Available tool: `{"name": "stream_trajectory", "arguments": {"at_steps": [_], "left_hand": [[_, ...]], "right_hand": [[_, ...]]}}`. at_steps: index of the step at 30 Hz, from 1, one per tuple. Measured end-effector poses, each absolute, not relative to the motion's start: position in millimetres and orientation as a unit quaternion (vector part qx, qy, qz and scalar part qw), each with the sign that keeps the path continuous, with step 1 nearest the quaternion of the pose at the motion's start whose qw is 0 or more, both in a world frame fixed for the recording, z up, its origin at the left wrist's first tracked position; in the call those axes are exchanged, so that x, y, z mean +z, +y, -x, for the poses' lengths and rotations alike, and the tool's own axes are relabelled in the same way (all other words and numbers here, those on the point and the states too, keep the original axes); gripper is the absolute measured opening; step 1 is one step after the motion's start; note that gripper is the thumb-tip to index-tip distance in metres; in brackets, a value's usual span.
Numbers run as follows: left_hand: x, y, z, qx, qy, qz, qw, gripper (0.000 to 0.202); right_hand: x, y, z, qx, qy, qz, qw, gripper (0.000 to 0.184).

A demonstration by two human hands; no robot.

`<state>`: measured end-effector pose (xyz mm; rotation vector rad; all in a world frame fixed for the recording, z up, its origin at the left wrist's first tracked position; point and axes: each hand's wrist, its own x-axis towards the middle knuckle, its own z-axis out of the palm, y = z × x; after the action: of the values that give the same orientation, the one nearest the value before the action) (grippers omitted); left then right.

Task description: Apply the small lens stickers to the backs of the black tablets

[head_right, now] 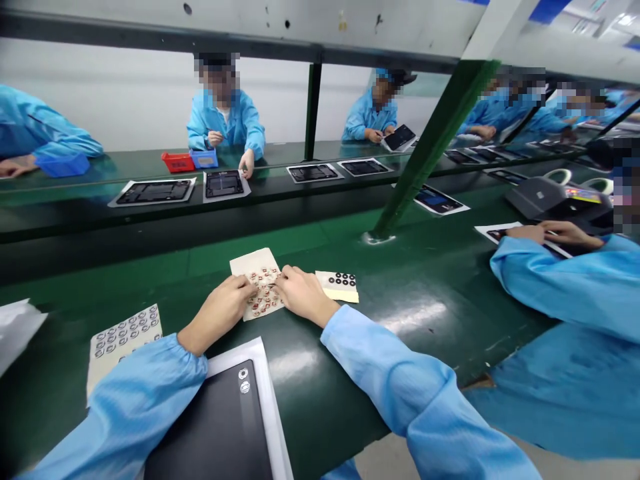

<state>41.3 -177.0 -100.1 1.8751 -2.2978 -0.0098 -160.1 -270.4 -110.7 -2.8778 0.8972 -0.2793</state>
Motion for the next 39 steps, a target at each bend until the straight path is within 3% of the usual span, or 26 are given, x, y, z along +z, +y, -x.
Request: {"name": "stream_trajectory", "arguments": {"at_steps": [12,15,19,25,28,31,34,37,39], "left_hand": [[-100,-180,-43,-0.018,-0.75,-0.649,0.122,0.026],[-101,-180,-42,-0.042,-0.762,-0.634,0.127,0.027],[-103,-179,-44,-0.078,-0.753,-0.635,0.152,0.032],[-88,-184,-48,-0.159,-0.673,-0.689,0.214,0.028],[-76,-183,-23,-0.26,-0.61,-0.711,0.234,0.047],[-75,-177,26,-0.434,-0.557,-0.666,0.242,0.063],[-87,-173,77,-0.68,-0.35,-0.546,0.342,0.048],[-100,-173,105,-0.71,-0.244,-0.513,0.416,0.025],[-107,-173,110,-0.689,-0.253,-0.528,0.427,0.025]], "right_hand": [[-90,-266,232,-0.153,0.352,0.923,-0.002,0.032],[-97,-270,275,-0.1,0.373,0.922,-0.017,0.04],[-115,-272,314,-0.03,0.353,0.932,-0.081,0.023],[-135,-269,314,-0.12,0.294,0.938,-0.141,0.017],[-136,-259,305,-0.151,0.296,0.933,-0.138,0.007],[-134,-240,297,-0.206,0.278,0.931,-0.12,0.006],[-134,-222,293,-0.282,0.214,0.932,-0.08,0.011],[-136,-216,293,-0.326,0.163,0.931,0.013,0.015],[-138,-220,293,-0.365,0.19,0.904,0.114,0.021]]}}
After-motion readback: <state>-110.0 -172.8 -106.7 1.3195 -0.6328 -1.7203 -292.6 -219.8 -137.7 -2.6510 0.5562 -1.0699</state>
